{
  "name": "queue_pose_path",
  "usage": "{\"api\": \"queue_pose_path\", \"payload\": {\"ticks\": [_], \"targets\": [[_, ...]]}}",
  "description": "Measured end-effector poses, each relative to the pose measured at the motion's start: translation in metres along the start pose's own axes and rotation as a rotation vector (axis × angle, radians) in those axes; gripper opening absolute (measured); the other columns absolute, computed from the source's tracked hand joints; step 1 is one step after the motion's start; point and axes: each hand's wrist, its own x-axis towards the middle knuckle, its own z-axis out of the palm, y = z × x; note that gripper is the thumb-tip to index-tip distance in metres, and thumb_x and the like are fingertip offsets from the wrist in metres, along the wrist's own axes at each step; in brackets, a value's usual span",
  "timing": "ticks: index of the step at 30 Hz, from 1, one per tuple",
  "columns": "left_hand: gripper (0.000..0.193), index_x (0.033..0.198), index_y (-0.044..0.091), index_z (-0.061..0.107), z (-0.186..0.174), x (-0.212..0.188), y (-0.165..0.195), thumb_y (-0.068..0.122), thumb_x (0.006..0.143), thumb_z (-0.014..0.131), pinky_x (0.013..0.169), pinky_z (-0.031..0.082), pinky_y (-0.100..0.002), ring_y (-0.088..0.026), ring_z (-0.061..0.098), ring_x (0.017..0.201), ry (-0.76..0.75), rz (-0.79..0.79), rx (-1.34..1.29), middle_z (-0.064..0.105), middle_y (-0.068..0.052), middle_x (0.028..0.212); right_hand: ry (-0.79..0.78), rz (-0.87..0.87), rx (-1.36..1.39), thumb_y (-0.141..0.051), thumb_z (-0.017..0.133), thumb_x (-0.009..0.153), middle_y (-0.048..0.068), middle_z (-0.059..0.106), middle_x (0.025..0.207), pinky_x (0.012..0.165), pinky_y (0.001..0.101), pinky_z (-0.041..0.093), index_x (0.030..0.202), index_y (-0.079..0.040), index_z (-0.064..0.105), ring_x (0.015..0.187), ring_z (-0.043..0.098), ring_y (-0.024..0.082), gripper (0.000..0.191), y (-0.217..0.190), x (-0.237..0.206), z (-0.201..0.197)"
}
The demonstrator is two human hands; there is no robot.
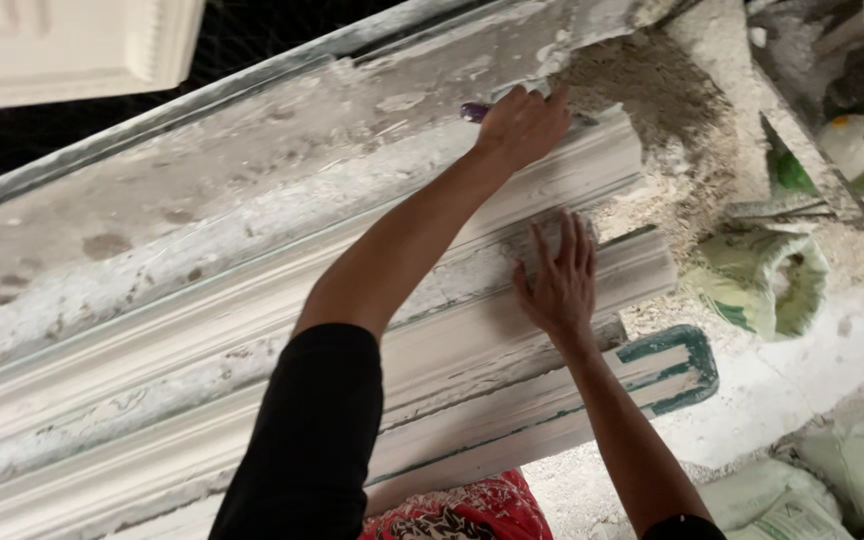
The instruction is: The person uses a small scraping tool to remove excess plaster and residue from decorative white cornice moldings laid on a work table, working along the grooved profiles piece by piece and repositioning the moldings as they clean each section.
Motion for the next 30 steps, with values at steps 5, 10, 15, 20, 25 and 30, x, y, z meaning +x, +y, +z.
{"api": "queue_pose_path", "payload": {"ticks": [5,10,15,20,25,30], "targets": [[0.048,0.126,0.011,0.063,-0.023,0.045,0.023,0.022,0.079,0.065,0.061,0.051,-0.04,-0.022,0.069,0.073,0.454,0.003,0.263,0.067,-0.008,0.113,0.006,0.035,0.026,-0.042,0.051,0.101,0.026,0.029,0.165,0.126,0.0571,0.021,0.158,-0.017,0.042,0.154,0.024,0.044,0.062,-0.003,-0.001,0.001],[0.038,0.122,-0.003,0.061,-0.046,0.071,0.023,0.032,0.11,0.052,0.056,0.043,-0.035,-0.012,0.063,0.069,-0.082,-0.202,-0.137,0.067,-0.007,0.089,-0.003,0.054,-0.004,-0.044,0.049,0.102,0.024,0.03,0.164,0.126,0.0569,0.021,0.158,-0.02,0.042,0.154,0.025,0.043,0.062,-0.004,-0.002,0.002],[0.04,0.137,-0.004,0.047,-0.044,0.049,0.004,0.007,0.099,0.054,0.053,0.054,-0.034,-0.018,0.063,0.062,-0.061,-0.351,-0.446,0.068,-0.017,0.087,0.014,0.041,0.05,-0.044,0.046,0.103,0.024,0.03,0.165,0.126,0.0567,0.022,0.159,-0.02,0.042,0.155,0.025,0.042,0.061,-0.005,-0.003,0.003],[0.048,0.146,0.004,0.041,-0.04,0.021,-0.016,0.01,0.101,0.053,0.071,0.057,-0.042,-0.025,0.066,0.082,-0.165,-0.399,-0.697,0.066,-0.019,0.107,0.034,0.035,0.061,-0.043,0.047,0.104,0.021,0.031,0.165,0.126,0.0559,0.022,0.157,-0.02,0.046,0.155,0.025,0.04,0.058,-0.004,-0.002,-0.001],[0.059,0.153,0.011,0.039,-0.048,0.017,-0.037,0.009,0.096,0.058,0.089,0.056,-0.05,-0.032,0.066,0.108,-0.386,-0.448,-0.613,0.061,-0.02,0.132,0.041,0.021,0.065,-0.041,0.048,0.104,0.02,0.032,0.166,0.127,0.0552,0.022,0.156,-0.019,0.046,0.156,0.026,0.04,0.056,-0.002,-0.001,-0.003],[0.066,0.15,0.001,0.037,-0.053,0.007,-0.043,0.012,0.092,0.066,0.09,0.054,-0.053,-0.036,0.064,0.115,-0.35,-0.381,-0.294,0.058,-0.022,0.136,0.023,0.041,0.065,-0.041,0.049,0.101,0.021,0.032,0.164,0.126,0.0554,0.021,0.156,-0.018,0.046,0.154,0.026,0.04,0.06,-0.001,0.0,0.001]]}}
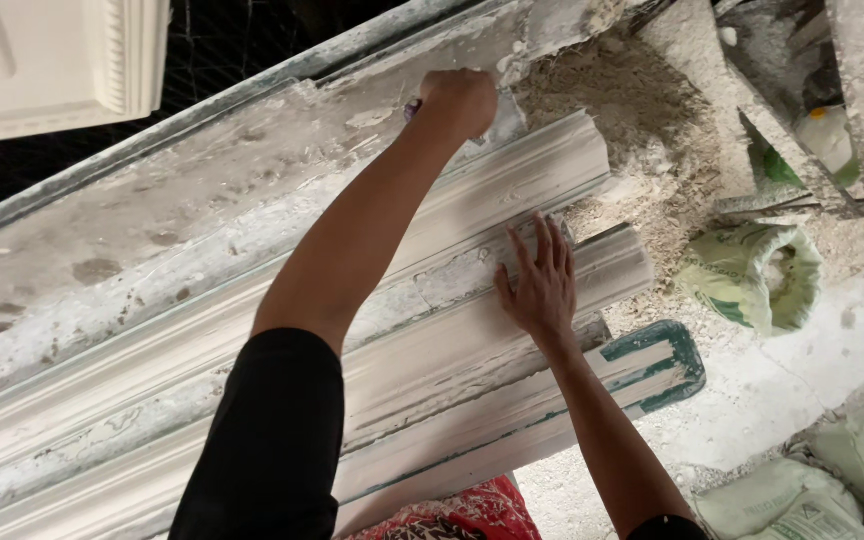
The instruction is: The person uses a small scraping tool to remove excess plaster and residue from decorative white cornice moldings laid on a work table, working along the grooved profiles piece by piece and repositioning the moldings as they clean each section.
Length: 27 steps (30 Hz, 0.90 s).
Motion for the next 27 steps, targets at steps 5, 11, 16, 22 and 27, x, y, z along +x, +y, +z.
{"api": "queue_pose_path", "payload": {"ticks": [5,11,16,22,27], "targets": [[0.074,0.156,-0.005,0.021,0.015,-0.008,0.026,0.002,0.095,0.062,0.074,0.059,-0.042,-0.031,0.072,0.095,0.046,0.108,0.009,0.071,-0.019,0.105,0.014,-0.013,-0.018,-0.041,0.049,0.102,0.023,0.032,0.164,0.126,0.0554,0.022,0.155,-0.016,0.047,0.154,0.027,0.04,0.059,0.003,0.001,0.003],[0.028,0.116,0.001,0.07,0.056,-0.01,0.036,0.005,0.088,0.071,0.06,0.059,-0.042,-0.03,0.069,0.099,0.425,0.141,0.276,0.067,-0.013,0.114,0.038,-0.023,-0.037,-0.038,0.052,0.101,0.021,0.035,0.163,0.125,0.0556,0.024,0.153,-0.016,0.049,0.153,0.03,0.04,0.056,0.002,0.006,0.0],[0.052,0.117,0.004,0.068,0.065,-0.028,0.019,0.012,0.068,0.083,0.063,0.056,-0.035,-0.027,0.064,0.104,0.258,0.08,0.392,0.063,-0.009,0.121,0.052,-0.028,-0.028,-0.037,0.056,0.1,0.019,0.037,0.162,0.124,0.0556,0.026,0.15,-0.017,0.052,0.151,0.032,0.041,0.053,0.003,0.007,-0.005],[0.048,0.143,0.014,0.054,0.113,-0.118,-0.046,0.013,0.096,0.063,0.067,0.058,-0.05,-0.033,0.07,0.093,0.596,-0.017,-0.152,0.066,-0.014,0.122,0.072,-0.072,-0.06,-0.034,0.058,0.095,0.023,0.04,0.158,0.116,0.0579,0.029,0.149,-0.015,0.055,0.146,0.037,0.044,0.057,0.02,0.017,0.008],[0.043,0.141,0.005,0.052,0.265,-0.291,-0.065,0.02,0.101,0.057,0.074,0.056,-0.052,-0.041,0.068,0.088,1.021,-0.235,-0.844,0.07,-0.023,0.102,0.221,-0.173,-0.051,-0.029,0.059,0.098,0.028,0.05,0.153,0.117,0.0592,0.036,0.145,-0.007,0.058,0.144,0.045,0.045,0.052,0.039,0.026,0.017]]}}
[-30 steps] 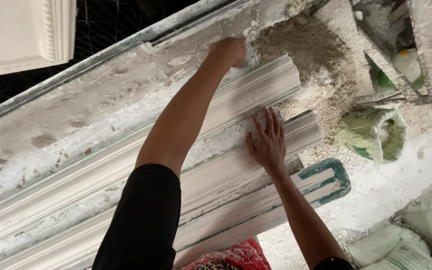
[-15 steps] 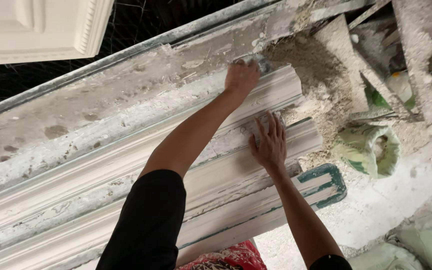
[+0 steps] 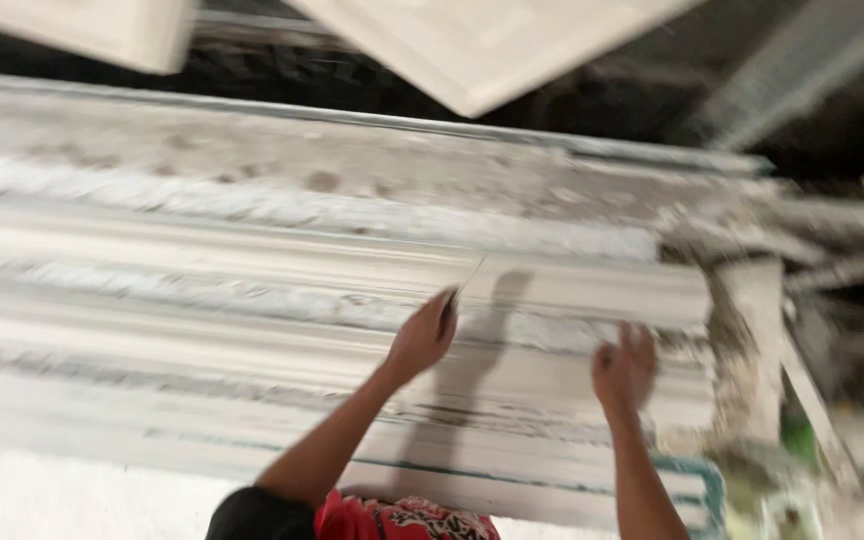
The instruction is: The person uses a small scraping tool to remove excess plaster and residue from decorative white cornice moldings laid on a work table, working along the grooved profiles piece by piece and repositioning the moldings as they clean each section.
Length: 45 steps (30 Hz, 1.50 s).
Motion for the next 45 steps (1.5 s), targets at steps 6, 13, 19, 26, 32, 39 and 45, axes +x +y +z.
{"api": "queue_pose_path", "payload": {"ticks": [6,13,19,26,32,39,45], "targets": [[0.045,0.141,0.001,0.048,-0.111,-0.198,-0.046,0.017,0.099,0.056,0.07,0.054,-0.037,-0.026,0.066,0.073,0.368,-0.54,-0.24,0.071,-0.017,0.09,0.147,-0.285,0.206,-0.021,0.055,0.106,0.024,0.053,0.153,0.124,0.0593,0.033,0.141,-0.003,0.06,0.146,0.045,0.046,0.04,-0.062,-0.014,0.012],[0.05,0.147,0.002,0.042,-0.187,-0.298,-0.081,0.012,0.099,0.052,0.074,0.057,-0.038,-0.024,0.067,0.084,0.567,-0.634,-0.329,0.069,-0.015,0.106,-0.058,-0.572,0.615,-0.023,0.053,0.105,0.021,0.055,0.142,0.12,0.0543,0.033,0.135,-0.001,0.058,0.139,0.046,0.04,0.038,-0.298,-0.107,0.044],[0.048,0.143,0.003,0.046,-0.231,-0.392,-0.109,0.008,0.097,0.055,0.081,0.058,-0.04,-0.028,0.07,0.093,0.687,-0.582,-0.332,0.071,-0.019,0.108,-0.331,-0.783,0.889,-0.017,0.056,0.102,0.019,0.057,0.139,0.111,0.0474,0.041,0.134,-0.002,0.056,0.133,0.051,0.038,0.035,-0.482,-0.221,0.022],[0.048,0.146,0.008,0.044,-0.261,-0.513,-0.171,0.017,0.101,0.054,0.063,0.053,-0.037,-0.021,0.065,0.076,0.865,-0.84,-0.412,0.069,-0.016,0.094,-0.603,-1.014,1.024,-0.013,0.055,0.1,0.018,0.058,0.136,0.107,0.0432,0.046,0.128,-0.002,0.062,0.128,0.056,0.035,0.031,-0.611,-0.278,0.011],[0.049,0.143,0.01,0.043,-0.27,-0.552,-0.201,0.025,0.099,0.056,0.046,0.048,-0.031,-0.015,0.061,0.055,1.072,-1.15,-0.748,0.065,-0.007,0.08,-0.891,-0.976,1.036,-0.009,0.054,0.098,0.016,0.06,0.134,0.096,0.0376,0.055,0.125,-0.002,0.061,0.119,0.064,0.027,0.029,-0.663,-0.285,0.025],[0.046,0.141,0.007,0.049,-0.32,-0.53,-0.257,0.023,0.099,0.059,0.045,0.046,-0.031,-0.014,0.06,0.056,1.162,-1.216,-0.851,0.065,-0.008,0.079,-1.132,-0.89,0.932,-0.01,0.057,0.097,0.012,0.07,0.122,0.08,0.033,0.06,0.125,-0.002,0.062,0.098,0.076,0.021,0.028,-0.748,-0.289,0.069],[0.05,0.146,0.011,0.044,-0.429,-0.496,-0.319,0.024,0.099,0.056,0.047,0.047,-0.031,-0.014,0.06,0.058,1.201,-1.201,-0.741,0.062,-0.01,0.08,-1.121,-0.983,1.022,-0.01,0.06,0.098,0.011,0.077,0.105,0.079,0.031,0.061,0.122,0.001,0.065,0.09,0.076,0.02,0.026,-0.872,-0.25,0.113]]}}
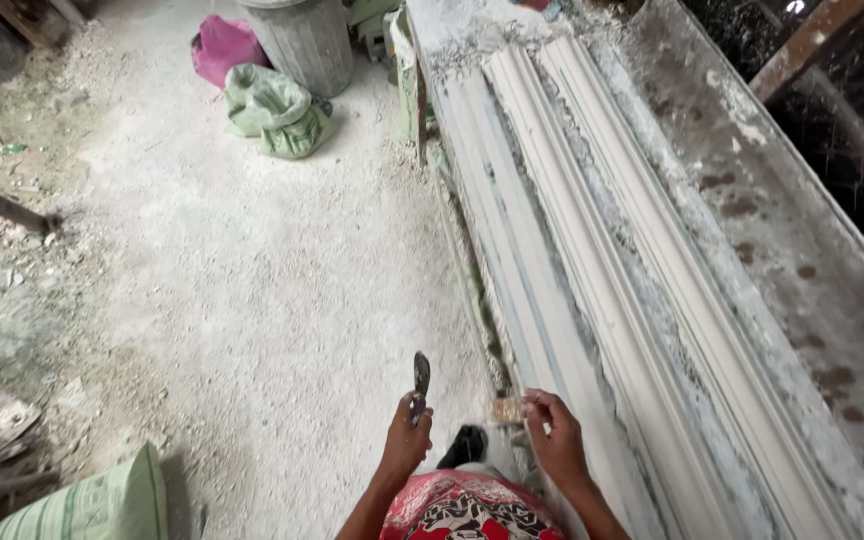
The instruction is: The person uses a small scraping tool to remove excess plaster and residue from decorative white cornice moldings laid on a work table, working along the grooved profiles piece by piece and repositioning the moldings as they clean each section.
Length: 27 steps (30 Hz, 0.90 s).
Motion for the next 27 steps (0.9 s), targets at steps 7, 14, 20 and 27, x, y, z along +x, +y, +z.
{"api": "queue_pose_path", "payload": {"ticks": [7,14,20,27], "targets": [[0.056,0.149,0.009,0.04,0.023,0.095,0.114,0.019,0.096,0.054,0.07,0.056,-0.037,-0.021,0.067,0.08,0.007,0.298,0.092,0.069,-0.012,0.112,0.093,0.102,-0.153,-0.018,0.068,0.097,0.012,0.075,0.086,0.067,0.0313,0.057,0.099,0.002,0.072,0.076,0.074,0.022,0.02,-0.009,0.119,-0.047],[0.071,0.155,0.001,0.031,0.073,0.21,0.216,0.006,0.089,0.056,0.103,0.048,-0.04,-0.035,0.06,0.122,-0.185,0.577,0.196,0.06,-0.025,0.133,0.306,-0.112,-0.384,-0.022,0.063,0.101,0.017,0.069,0.12,0.101,0.0405,0.048,0.118,-0.002,0.07,0.116,0.063,0.032,0.027,-0.002,0.194,-0.079],[0.082,0.157,-0.009,0.016,0.145,0.32,0.299,0.003,0.087,0.056,0.112,0.042,-0.038,-0.038,0.05,0.139,-0.352,0.73,0.067,0.047,-0.031,0.148,0.455,0.119,-0.638,-0.03,0.059,0.103,0.024,0.051,0.145,0.12,0.051,0.03,0.143,-0.001,0.054,0.139,0.043,0.04,0.05,0.048,0.253,-0.108],[0.055,0.146,-0.01,0.043,0.226,0.437,0.365,0.008,0.096,0.057,0.082,0.054,-0.045,-0.037,0.066,0.088,-0.254,0.688,0.22,0.065,-0.027,0.107,0.418,0.588,-0.773,-0.057,0.057,0.096,0.036,0.021,0.163,0.116,0.0677,0.01,0.159,-0.011,0.036,0.148,0.011,0.059,0.081,0.091,0.299,-0.131]]}}
